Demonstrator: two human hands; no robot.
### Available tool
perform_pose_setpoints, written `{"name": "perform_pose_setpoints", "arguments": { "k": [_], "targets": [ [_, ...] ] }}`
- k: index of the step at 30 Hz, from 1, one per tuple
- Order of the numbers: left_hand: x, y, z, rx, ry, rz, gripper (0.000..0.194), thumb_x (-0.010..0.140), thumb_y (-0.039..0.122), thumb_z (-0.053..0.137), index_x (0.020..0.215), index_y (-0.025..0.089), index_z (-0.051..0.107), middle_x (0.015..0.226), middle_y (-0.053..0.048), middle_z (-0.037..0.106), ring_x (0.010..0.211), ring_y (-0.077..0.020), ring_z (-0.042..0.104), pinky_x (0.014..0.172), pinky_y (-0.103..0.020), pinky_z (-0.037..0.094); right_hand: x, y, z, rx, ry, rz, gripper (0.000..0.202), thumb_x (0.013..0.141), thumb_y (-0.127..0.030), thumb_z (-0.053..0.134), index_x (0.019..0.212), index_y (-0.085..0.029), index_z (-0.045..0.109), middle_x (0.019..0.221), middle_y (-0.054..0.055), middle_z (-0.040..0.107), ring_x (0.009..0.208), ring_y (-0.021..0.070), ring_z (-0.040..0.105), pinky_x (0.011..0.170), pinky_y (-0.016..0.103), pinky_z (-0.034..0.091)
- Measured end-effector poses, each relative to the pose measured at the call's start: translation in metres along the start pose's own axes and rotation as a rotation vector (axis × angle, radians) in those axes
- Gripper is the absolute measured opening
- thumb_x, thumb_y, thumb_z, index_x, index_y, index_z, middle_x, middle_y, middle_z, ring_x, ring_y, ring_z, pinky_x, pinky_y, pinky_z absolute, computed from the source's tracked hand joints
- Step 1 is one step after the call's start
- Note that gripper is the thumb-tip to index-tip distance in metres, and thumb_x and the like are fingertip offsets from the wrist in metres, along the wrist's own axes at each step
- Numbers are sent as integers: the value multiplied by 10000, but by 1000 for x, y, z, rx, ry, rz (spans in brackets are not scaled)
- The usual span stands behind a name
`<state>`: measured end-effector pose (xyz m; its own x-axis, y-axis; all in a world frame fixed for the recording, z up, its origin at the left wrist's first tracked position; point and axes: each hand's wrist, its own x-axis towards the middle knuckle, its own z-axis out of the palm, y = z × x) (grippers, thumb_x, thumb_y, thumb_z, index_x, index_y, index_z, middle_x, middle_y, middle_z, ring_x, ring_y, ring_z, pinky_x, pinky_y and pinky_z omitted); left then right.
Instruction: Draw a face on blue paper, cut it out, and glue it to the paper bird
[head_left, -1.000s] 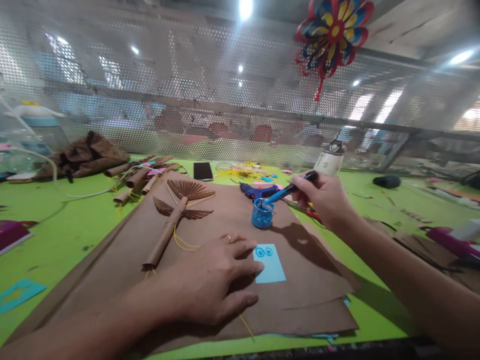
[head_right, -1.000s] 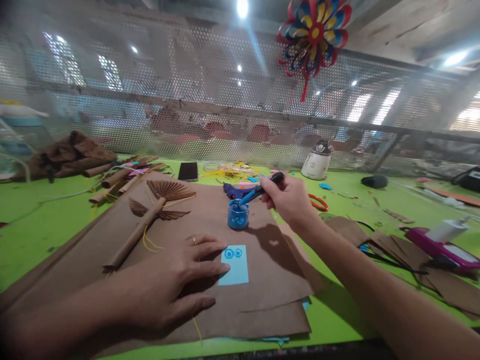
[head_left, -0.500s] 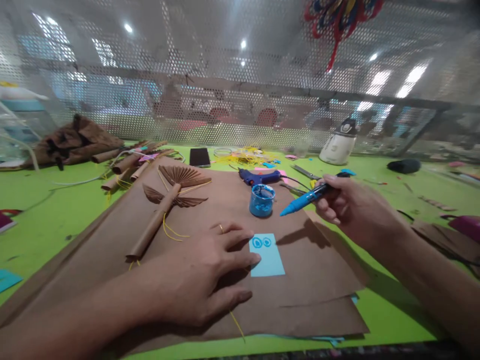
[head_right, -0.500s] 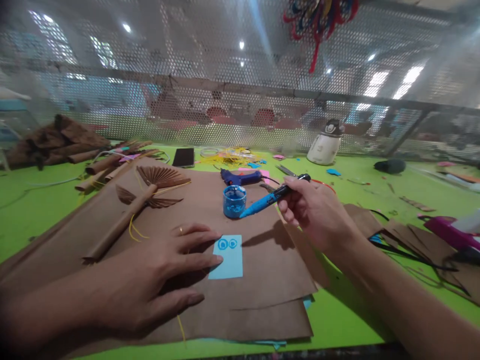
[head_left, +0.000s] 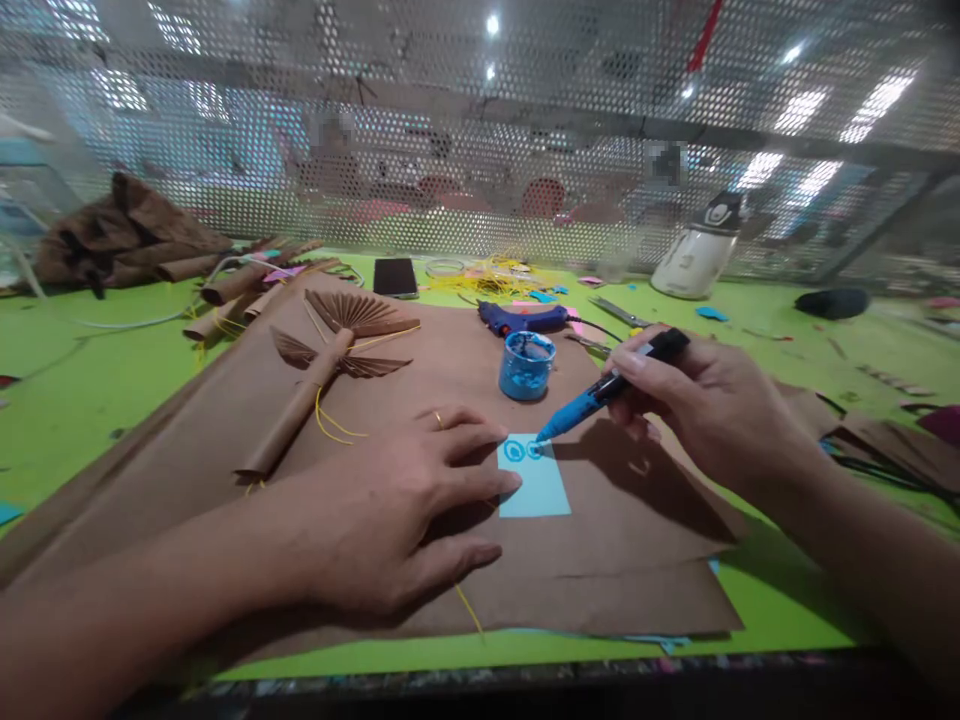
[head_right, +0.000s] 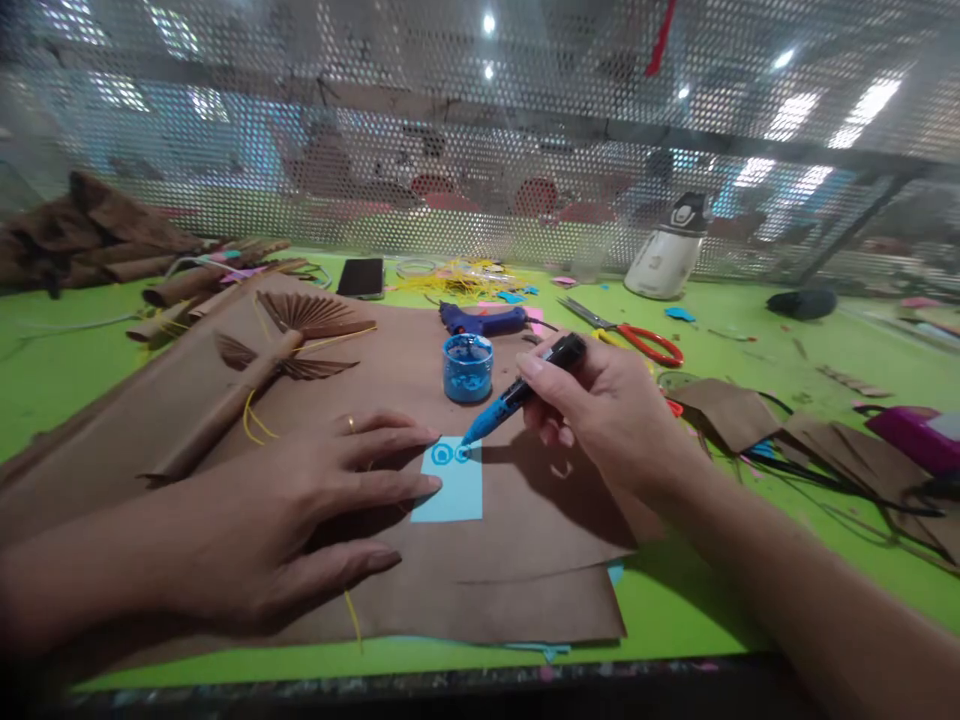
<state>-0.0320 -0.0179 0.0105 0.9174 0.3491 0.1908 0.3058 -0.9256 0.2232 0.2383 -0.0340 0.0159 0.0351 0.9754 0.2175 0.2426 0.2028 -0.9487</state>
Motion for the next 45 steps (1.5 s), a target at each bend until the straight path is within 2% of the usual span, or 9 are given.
{"name": "perform_pose_setpoints", "arguments": {
  "k": [4,10,14,31,39,45],
  "targets": [
    [0,0,1,-6,32,-7,362,932,379,565,1234,201,657,1281,-155,621,1156,-335,562,997,-516,442,-2,0,4,-5,-51,11,306,854,-457,693,731,-185,625,518,-9,611,393,107,539,367,214,485],
    [1,1,0,-2,21,-17,351,935,386,560,1216,203,665,1267,-154,627,1159,-331,553,990,-510,448,-1,-1,5,-20,-66,12,267,865,-435,687,790,-190,610,521,-19,619,399,104,545,375,198,476],
    [0,0,0,16,-6,-6,375,937,401,552,1240,205,653,1287,-157,616,1166,-333,545,990,-517,446,-1,1,4,-75,-89,4,349,884,-470,658,706,-178,594,532,-3,611,413,92,539,398,195,463],
    [-1,1,4,11,30,-45,374,936,397,558,1253,222,650,1312,-147,610,1196,-336,531,1011,-523,433,-2,1,7,-59,-46,21,293,891,-412,661,730,-174,605,544,1,623,419,93,550,404,203,449],
    [1,-1,0,13,-12,-8,390,942,403,542,1256,199,651,1305,-171,609,1179,-344,544,987,-528,452,0,3,6,-2,2,1,239,851,-405,696,770,-195,617,513,-19,620,389,99,542,361,195,459],
    [1,0,1,12,11,-19,366,939,390,558,1241,205,652,1294,-159,616,1179,-335,546,1007,-525,440,-2,4,8,-1,-15,0,235,854,-414,696,788,-205,612,514,-13,625,385,101,543,357,199,445]
  ]
}}
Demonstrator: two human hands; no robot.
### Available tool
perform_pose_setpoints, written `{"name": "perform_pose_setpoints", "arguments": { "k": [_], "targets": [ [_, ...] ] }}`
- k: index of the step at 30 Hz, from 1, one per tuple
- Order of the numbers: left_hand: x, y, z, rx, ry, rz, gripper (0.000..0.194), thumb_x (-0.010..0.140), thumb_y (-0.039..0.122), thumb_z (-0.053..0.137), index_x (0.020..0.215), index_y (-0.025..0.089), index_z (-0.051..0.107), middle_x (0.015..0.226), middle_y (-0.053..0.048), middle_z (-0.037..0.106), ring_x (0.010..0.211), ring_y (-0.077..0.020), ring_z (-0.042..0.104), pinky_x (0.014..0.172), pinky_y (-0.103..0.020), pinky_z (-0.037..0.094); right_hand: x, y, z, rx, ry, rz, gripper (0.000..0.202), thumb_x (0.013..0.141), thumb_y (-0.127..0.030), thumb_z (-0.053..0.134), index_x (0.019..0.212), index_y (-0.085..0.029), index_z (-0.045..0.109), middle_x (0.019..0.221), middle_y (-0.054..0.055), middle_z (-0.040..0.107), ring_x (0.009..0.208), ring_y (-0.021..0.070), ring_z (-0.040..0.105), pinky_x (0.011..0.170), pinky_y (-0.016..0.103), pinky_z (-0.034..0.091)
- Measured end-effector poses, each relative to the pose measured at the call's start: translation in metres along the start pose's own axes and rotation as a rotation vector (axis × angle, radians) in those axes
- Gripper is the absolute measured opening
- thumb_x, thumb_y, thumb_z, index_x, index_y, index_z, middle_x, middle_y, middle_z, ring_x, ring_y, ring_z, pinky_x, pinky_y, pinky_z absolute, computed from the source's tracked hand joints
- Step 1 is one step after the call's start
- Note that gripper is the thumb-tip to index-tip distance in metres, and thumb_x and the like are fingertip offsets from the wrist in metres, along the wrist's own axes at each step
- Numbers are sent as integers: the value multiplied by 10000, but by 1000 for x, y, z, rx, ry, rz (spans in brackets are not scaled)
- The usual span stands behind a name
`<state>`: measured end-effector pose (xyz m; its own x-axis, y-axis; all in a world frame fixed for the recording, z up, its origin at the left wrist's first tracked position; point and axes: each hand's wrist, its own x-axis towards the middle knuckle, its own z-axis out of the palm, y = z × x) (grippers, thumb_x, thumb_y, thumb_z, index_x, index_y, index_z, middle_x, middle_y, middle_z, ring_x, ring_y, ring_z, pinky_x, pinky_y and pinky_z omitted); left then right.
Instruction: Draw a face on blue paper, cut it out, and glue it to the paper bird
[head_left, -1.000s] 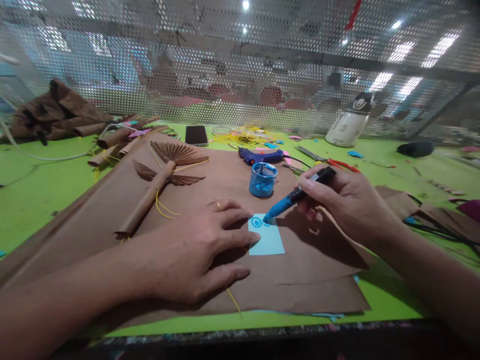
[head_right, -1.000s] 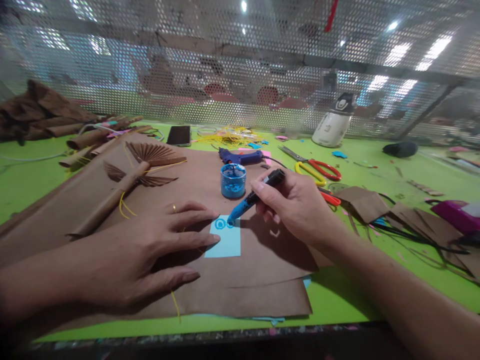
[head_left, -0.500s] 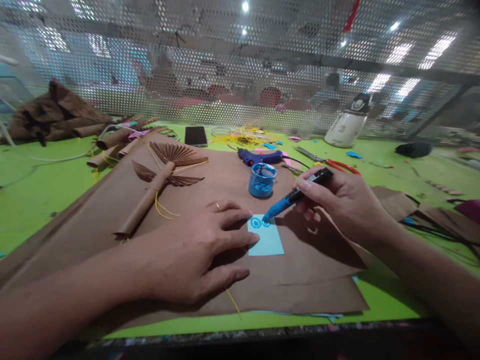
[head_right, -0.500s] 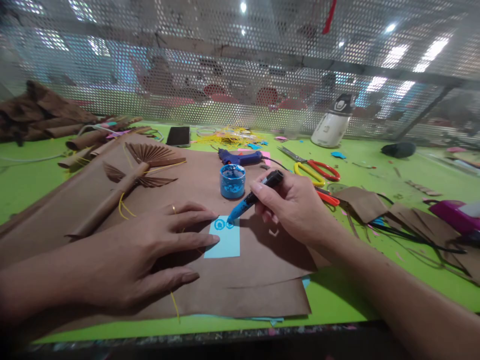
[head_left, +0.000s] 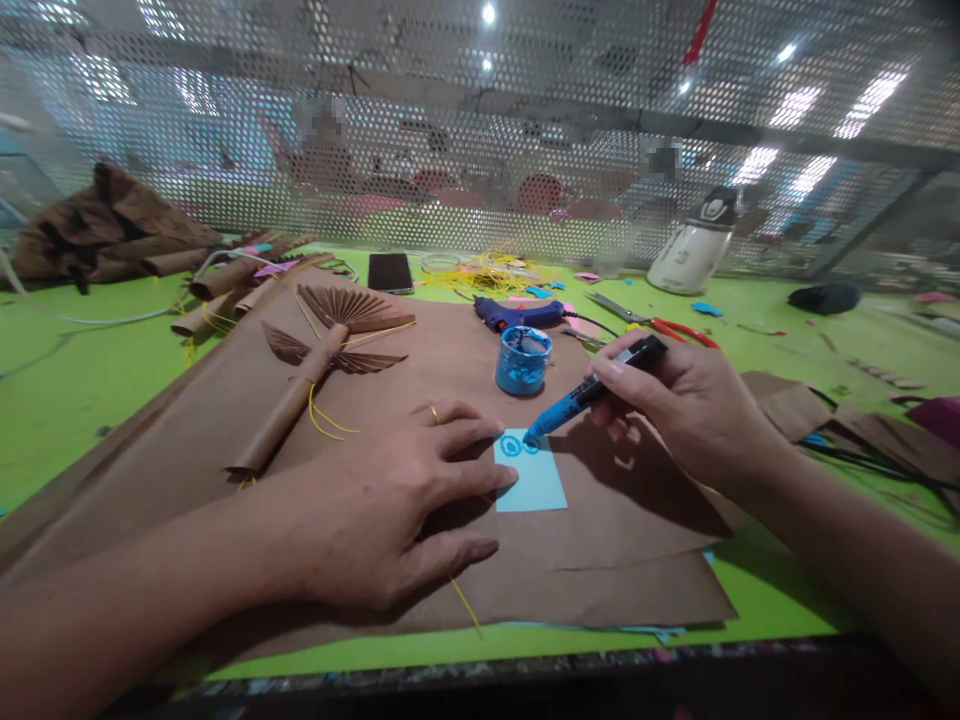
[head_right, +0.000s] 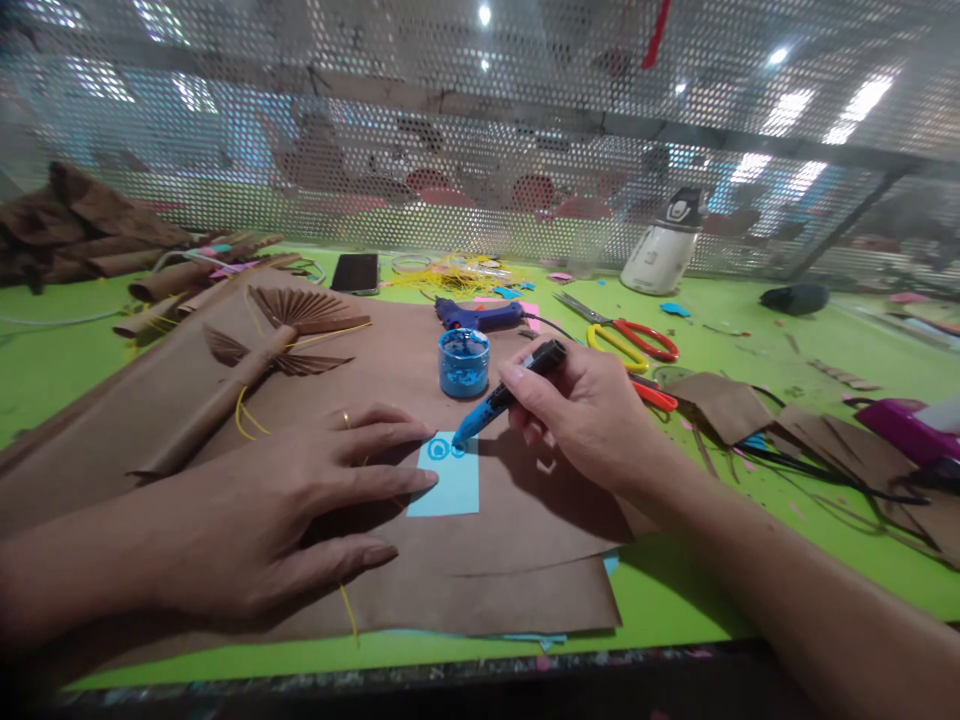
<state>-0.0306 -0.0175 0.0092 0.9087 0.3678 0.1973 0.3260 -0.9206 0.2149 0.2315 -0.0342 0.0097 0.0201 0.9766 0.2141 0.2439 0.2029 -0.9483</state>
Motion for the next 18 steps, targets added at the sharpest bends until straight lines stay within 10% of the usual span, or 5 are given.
{"name": "perform_pose_setpoints", "arguments": {
  "k": [18],
  "targets": [
    [-2,-1,0,6,-12,15,370,941,385,541,1236,192,654,1292,-170,613,1182,-349,537,976,-535,462,2,0,-6,-148,51,-21,227,876,-380,671,761,-191,623,508,-15,600,408,93,540,403,201,459]
  ]
}}
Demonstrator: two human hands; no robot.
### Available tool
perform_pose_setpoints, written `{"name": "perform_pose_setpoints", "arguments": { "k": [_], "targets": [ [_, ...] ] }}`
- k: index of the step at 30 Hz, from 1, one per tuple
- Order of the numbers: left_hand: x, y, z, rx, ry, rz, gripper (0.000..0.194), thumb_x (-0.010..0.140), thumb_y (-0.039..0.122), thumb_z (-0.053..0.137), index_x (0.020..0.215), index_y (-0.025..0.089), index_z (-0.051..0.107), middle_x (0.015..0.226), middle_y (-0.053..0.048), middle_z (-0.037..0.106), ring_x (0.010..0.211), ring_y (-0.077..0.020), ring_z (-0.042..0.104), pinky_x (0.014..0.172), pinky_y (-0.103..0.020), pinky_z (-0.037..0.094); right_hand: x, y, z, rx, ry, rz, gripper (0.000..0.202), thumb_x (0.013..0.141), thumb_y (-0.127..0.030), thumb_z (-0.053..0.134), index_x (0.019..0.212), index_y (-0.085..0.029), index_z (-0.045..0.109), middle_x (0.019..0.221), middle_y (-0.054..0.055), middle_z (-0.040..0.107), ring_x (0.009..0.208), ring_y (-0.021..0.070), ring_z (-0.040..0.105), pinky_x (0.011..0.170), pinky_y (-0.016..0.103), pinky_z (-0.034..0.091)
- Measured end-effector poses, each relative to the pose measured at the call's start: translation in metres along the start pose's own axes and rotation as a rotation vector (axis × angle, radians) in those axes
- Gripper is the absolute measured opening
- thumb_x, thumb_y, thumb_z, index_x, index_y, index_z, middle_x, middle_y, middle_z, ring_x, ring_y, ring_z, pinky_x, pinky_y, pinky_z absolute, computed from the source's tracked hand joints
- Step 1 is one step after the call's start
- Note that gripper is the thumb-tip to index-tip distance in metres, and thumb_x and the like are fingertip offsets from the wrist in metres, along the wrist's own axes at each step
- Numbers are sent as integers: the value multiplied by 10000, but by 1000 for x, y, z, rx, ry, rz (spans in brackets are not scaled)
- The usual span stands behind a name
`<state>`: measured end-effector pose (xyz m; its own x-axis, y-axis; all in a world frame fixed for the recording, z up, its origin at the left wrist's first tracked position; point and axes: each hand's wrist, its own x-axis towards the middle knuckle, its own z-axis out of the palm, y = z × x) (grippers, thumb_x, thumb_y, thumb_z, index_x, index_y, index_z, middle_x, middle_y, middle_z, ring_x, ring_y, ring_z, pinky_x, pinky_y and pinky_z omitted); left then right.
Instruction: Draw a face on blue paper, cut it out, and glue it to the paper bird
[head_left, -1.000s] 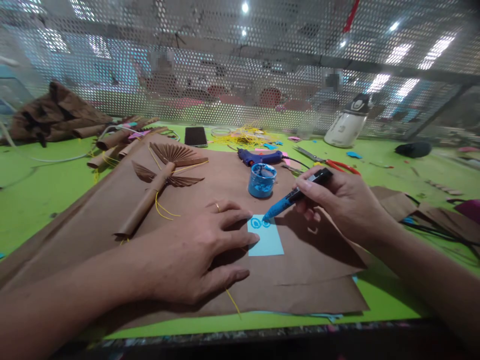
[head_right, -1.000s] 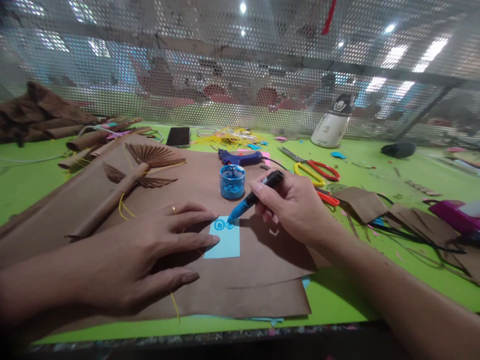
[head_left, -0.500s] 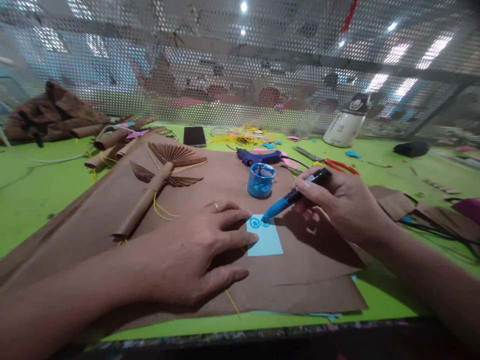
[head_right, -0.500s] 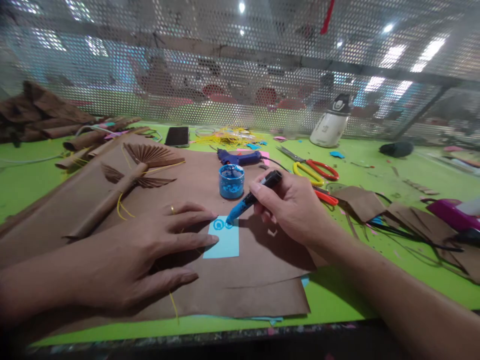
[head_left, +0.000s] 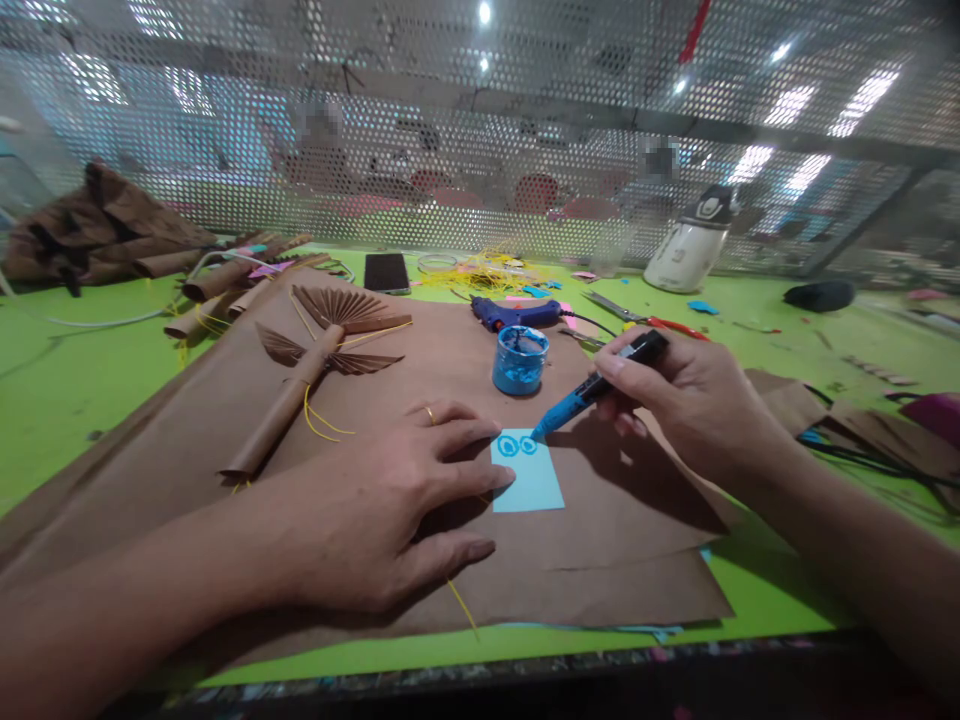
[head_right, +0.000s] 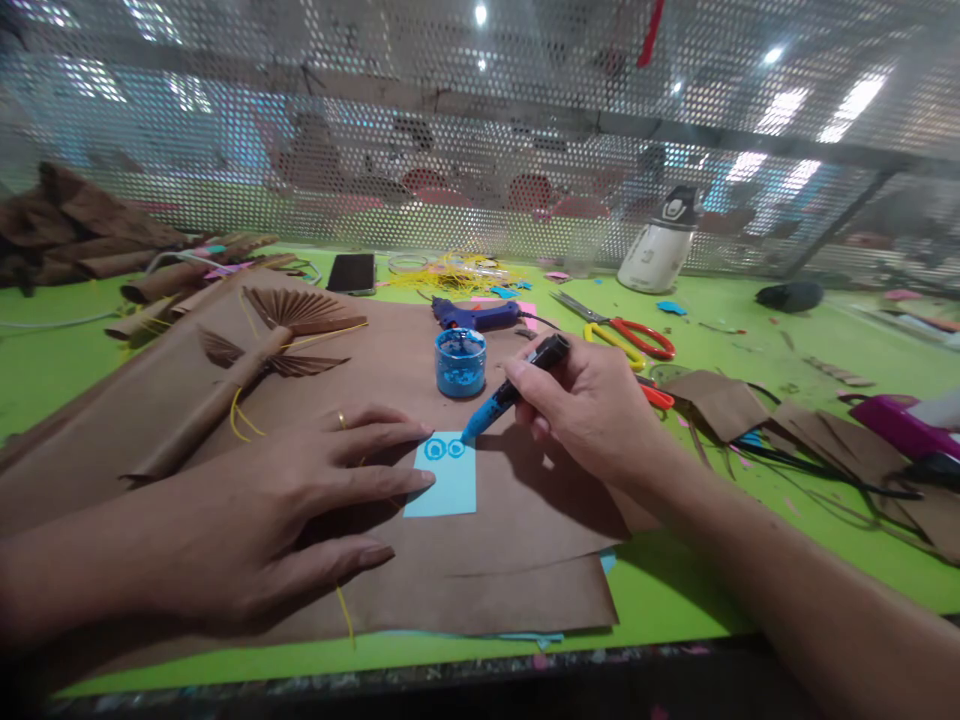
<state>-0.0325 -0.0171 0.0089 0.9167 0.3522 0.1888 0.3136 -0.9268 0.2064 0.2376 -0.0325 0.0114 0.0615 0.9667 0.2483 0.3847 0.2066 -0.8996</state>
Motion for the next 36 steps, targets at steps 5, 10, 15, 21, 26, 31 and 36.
{"name": "perform_pose_setpoints", "arguments": {
  "k": [5,10,15,21,26,31,36],
  "targets": [
    [0,0,0,-1,6,0,372,936,388,556,1242,201,652,1292,-165,616,1184,-350,545,981,-531,461,0,-3,-1,36,39,-8,242,870,-356,668,712,-184,605,495,-12,598,403,92,532,378,194,429],
    [2,0,1,9,17,2,370,940,391,550,1235,197,659,1281,-170,622,1185,-351,544,987,-538,453,-2,-4,3,99,44,7,201,864,-337,674,744,-189,610,494,-20,596,393,96,535,365,194,431],
    [3,1,0,2,8,-8,370,924,381,572,1236,204,663,1270,-168,627,1183,-346,550,1004,-537,451,-2,-2,6,106,5,39,238,865,-359,673,711,-192,604,488,-17,595,352,92,510,341,204,421],
    [1,-1,1,9,1,-3,393,933,399,558,1264,207,651,1301,-166,613,1199,-344,535,1007,-540,451,-1,-2,3,79,23,18,184,860,-334,686,745,-208,619,495,-21,602,378,100,524,354,211,414],
    [1,-1,2,10,12,7,365,926,385,572,1234,211,659,1288,-158,620,1185,-342,541,980,-519,467,0,2,0,48,12,9,198,869,-347,676,737,-211,621,493,-25,599,364,103,526,346,215,418],
    [1,0,0,-10,16,-1,350,922,371,579,1225,213,654,1289,-149,618,1188,-335,539,1012,-523,442,0,1,-2,55,-8,25,241,863,-377,686,718,-197,620,488,-19,600,368,102,528,352,215,423],
    [2,-1,-1,-11,0,14,347,922,374,574,1215,206,658,1283,-160,622,1169,-340,549,989,-529,457,0,-2,0,77,42,19,237,857,-358,687,711,-189,609,479,-16,596,361,100,520,345,212,409]
  ]
}}
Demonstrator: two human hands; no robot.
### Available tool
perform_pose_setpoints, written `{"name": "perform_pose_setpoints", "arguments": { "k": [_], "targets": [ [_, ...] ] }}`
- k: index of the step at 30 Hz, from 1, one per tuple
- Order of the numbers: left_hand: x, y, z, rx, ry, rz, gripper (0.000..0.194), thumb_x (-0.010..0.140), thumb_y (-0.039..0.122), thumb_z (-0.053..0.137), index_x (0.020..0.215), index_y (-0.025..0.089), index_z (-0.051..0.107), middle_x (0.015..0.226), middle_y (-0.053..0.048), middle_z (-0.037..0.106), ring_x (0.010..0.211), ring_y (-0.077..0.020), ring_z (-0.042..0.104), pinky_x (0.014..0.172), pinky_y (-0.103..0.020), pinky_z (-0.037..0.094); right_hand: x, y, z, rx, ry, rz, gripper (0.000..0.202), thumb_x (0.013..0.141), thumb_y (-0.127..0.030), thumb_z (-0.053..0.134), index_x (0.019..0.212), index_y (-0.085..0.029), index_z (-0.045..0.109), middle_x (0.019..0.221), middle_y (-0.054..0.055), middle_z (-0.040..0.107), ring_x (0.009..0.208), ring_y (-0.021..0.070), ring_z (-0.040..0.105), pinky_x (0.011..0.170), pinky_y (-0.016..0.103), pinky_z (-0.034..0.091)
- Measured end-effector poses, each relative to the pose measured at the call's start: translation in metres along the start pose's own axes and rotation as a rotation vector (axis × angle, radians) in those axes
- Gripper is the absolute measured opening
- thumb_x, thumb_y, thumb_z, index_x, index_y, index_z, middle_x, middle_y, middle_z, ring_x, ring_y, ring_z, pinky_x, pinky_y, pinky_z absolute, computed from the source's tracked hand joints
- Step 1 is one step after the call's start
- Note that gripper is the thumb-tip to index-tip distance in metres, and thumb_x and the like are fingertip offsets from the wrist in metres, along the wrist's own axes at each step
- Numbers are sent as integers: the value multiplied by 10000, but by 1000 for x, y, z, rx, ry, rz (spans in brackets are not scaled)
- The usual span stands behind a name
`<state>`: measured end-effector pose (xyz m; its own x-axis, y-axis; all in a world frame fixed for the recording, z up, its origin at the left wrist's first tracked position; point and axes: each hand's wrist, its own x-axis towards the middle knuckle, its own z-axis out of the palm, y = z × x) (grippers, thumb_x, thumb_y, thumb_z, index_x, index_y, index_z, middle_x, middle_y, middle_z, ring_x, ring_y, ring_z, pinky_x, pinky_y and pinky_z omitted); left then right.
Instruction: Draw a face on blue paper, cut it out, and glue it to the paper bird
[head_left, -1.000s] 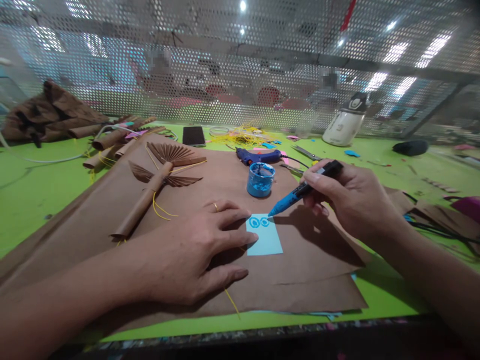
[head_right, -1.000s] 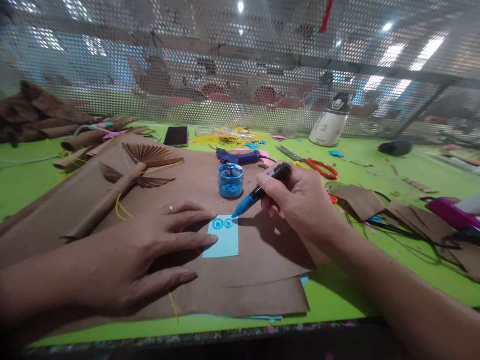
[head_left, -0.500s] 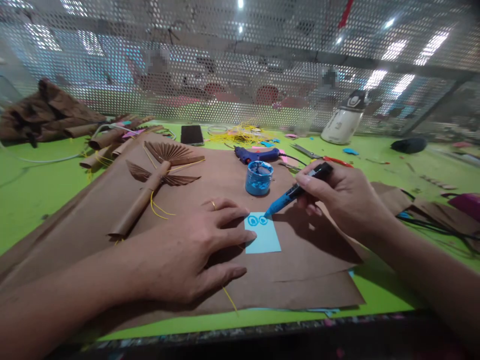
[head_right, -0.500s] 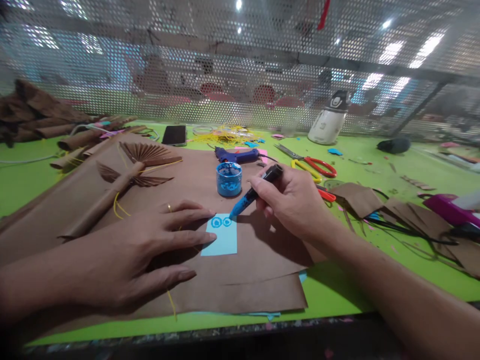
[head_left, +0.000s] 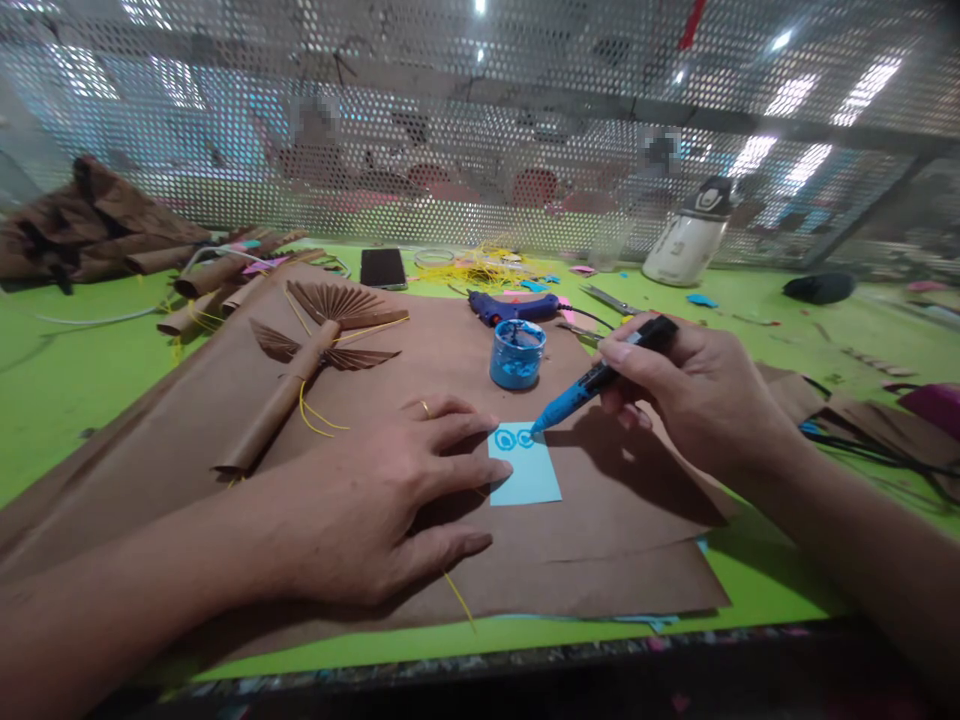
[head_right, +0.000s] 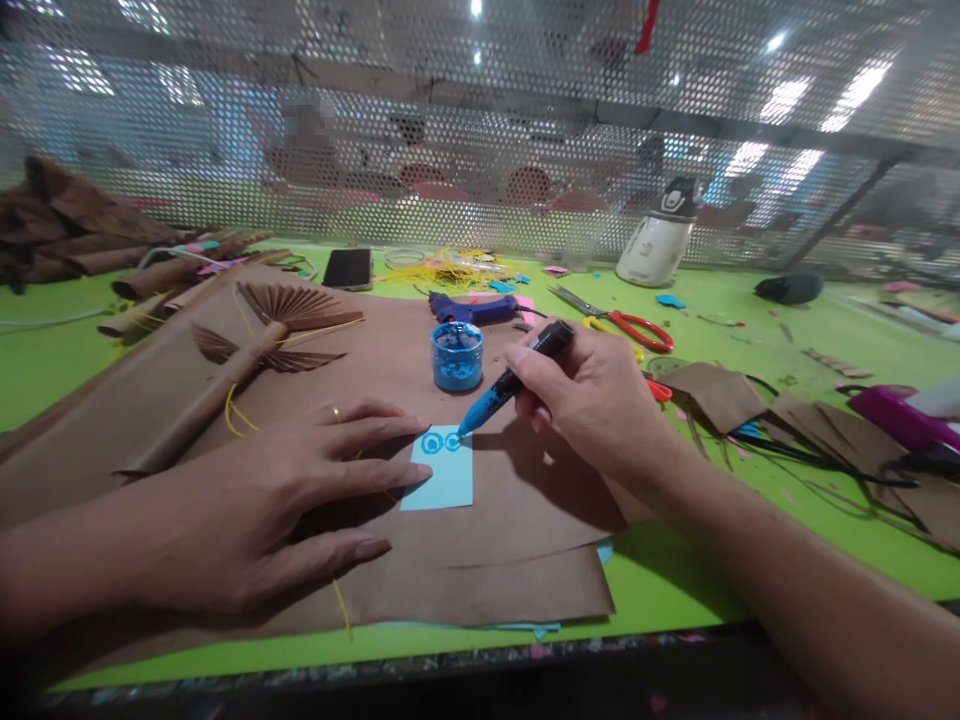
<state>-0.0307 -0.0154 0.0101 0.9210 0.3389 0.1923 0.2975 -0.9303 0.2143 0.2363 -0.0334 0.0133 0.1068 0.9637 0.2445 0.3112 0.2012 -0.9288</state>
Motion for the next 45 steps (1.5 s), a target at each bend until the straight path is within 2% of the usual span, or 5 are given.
{"name": "perform_pose_setpoints", "arguments": {
  "k": [10,18,25,34,45],
  "targets": [
    [-1,1,0,-4,6,-10,337,919,362,582,1205,204,662,1273,-159,624,1182,-340,542,1001,-506,452,-3,1,-1,-95,-26,-40,220,884,-389,660,793,-194,616,504,-28,605,365,106,538,355,217,432],
    [-1,0,1,-7,-6,-12,341,922,367,577,1215,209,649,1294,-154,613,1200,-339,531,1004,-505,449,-2,2,-2,-47,-64,-5,269,860,-415,694,722,-194,622,490,-17,594,355,103,525,343,221,420],
    [0,0,1,-3,-4,-14,334,923,366,574,1205,207,657,1284,-153,620,1185,-345,546,1007,-526,440,-3,0,-1,-15,9,-18,218,863,-371,688,756,-199,608,493,-24,600,369,101,514,353,222,410],
    [-1,1,-1,2,-5,-17,340,919,376,575,1199,203,663,1285,-160,621,1184,-346,545,996,-525,450,-3,3,-3,-105,-30,-69,249,876,-424,669,804,-191,614,506,-31,598,368,103,531,358,213,431],
    [-2,1,2,3,4,-19,354,922,372,574,1223,207,659,1302,-160,615,1200,-352,548,1022,-536,435,-4,-5,-1,-64,-60,4,310,877,-400,657,673,-175,597,472,-13,569,373,94,517,377,202,423]
  ]
}}
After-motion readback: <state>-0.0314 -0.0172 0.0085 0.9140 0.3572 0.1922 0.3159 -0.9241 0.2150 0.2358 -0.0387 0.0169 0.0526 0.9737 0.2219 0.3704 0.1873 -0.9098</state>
